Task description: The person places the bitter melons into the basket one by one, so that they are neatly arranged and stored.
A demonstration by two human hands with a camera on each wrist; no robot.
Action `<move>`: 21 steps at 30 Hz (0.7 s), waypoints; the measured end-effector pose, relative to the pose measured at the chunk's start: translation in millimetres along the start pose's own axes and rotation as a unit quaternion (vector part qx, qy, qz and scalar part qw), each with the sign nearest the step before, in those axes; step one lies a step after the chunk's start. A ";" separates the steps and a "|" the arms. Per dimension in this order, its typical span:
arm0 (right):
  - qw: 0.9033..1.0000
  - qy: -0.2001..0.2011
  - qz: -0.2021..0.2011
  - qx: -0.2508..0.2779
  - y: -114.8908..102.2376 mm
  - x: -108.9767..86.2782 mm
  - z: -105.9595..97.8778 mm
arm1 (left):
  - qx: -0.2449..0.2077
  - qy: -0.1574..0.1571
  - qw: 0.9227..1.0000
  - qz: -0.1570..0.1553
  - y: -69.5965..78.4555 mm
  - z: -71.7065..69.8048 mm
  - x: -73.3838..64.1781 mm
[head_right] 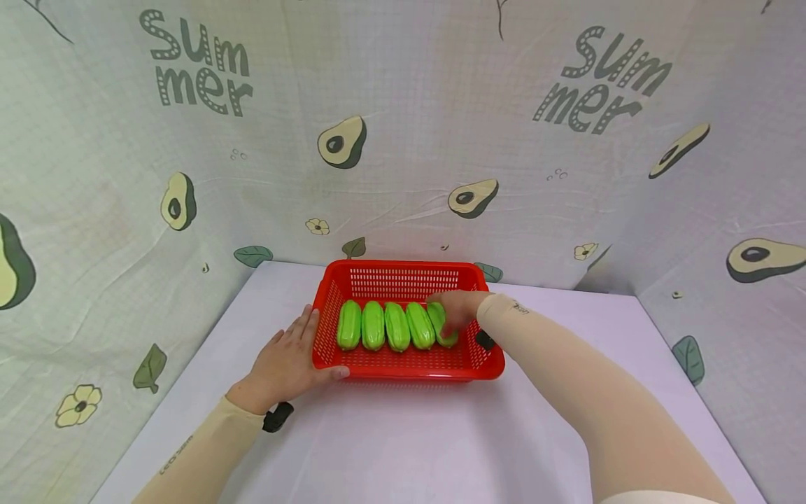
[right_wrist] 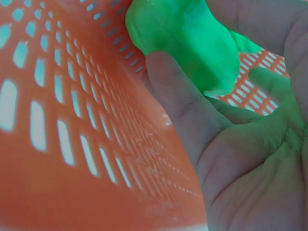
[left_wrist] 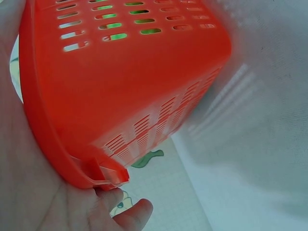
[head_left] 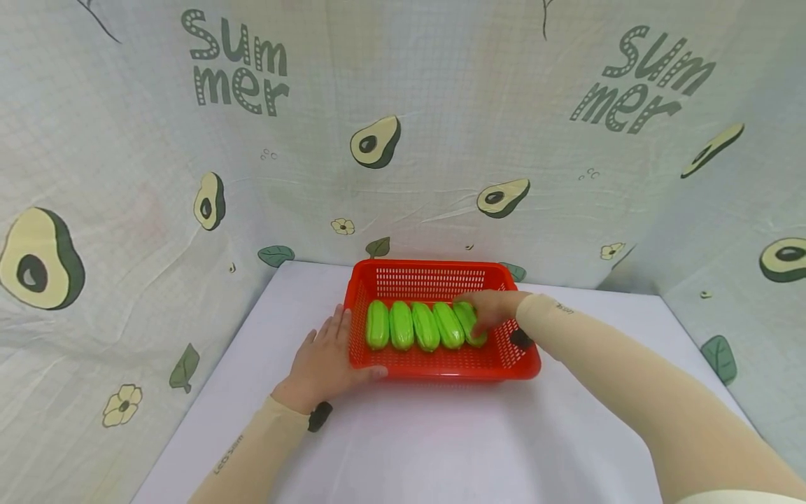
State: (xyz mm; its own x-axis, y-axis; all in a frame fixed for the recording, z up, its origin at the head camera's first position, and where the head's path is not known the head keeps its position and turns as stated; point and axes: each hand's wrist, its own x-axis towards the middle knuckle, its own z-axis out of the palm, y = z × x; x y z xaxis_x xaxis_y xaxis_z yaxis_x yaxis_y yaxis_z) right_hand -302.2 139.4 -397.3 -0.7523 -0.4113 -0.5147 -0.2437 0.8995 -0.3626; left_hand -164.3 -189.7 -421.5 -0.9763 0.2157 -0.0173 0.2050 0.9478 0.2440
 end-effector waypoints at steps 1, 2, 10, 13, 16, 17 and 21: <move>1.000 -0.001 -0.003 -0.004 -0.7 -0.3 -0.5 | 0.000 -0.001 1.000 -0.001 -0.7 -0.3 -0.2; 1.000 -0.001 -0.004 -0.006 -1.3 -0.2 -0.6 | -0.001 -0.002 1.000 -0.003 -1.4 -0.6 -0.4; 0.999 -0.002 -0.024 -0.033 -8.6 -9.3 -8.1 | -0.007 -0.001 1.000 0.005 -7.9 0.9 -0.8; 0.998 0.004 -0.048 -0.044 -13.3 -17.8 -19.0 | -0.006 0.003 1.000 0.012 -11.4 -2.6 0.3; 0.996 0.016 -0.074 -0.051 -16.6 -31.0 -32.1 | -0.011 0.006 1.000 0.017 -14.6 -7.5 1.8; 0.995 0.020 -0.084 -0.049 -17.3 -37.0 -36.2 | -0.016 0.004 1.000 0.019 -15.9 -9.5 2.2; 0.992 0.043 -0.108 -0.046 -16.1 -68.0 -48.9 | -0.024 -0.006 0.999 0.022 -24.2 -17.2 1.4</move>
State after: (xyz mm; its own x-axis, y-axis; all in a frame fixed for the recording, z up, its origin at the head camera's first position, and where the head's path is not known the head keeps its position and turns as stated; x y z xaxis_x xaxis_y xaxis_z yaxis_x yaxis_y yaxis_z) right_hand -277.2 160.0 -318.4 -0.7249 -0.5860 -0.3621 -0.4576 0.8025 -0.3828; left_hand -171.8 -216.4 -410.8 -0.9655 0.2599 -0.0176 0.2438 0.9252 0.2910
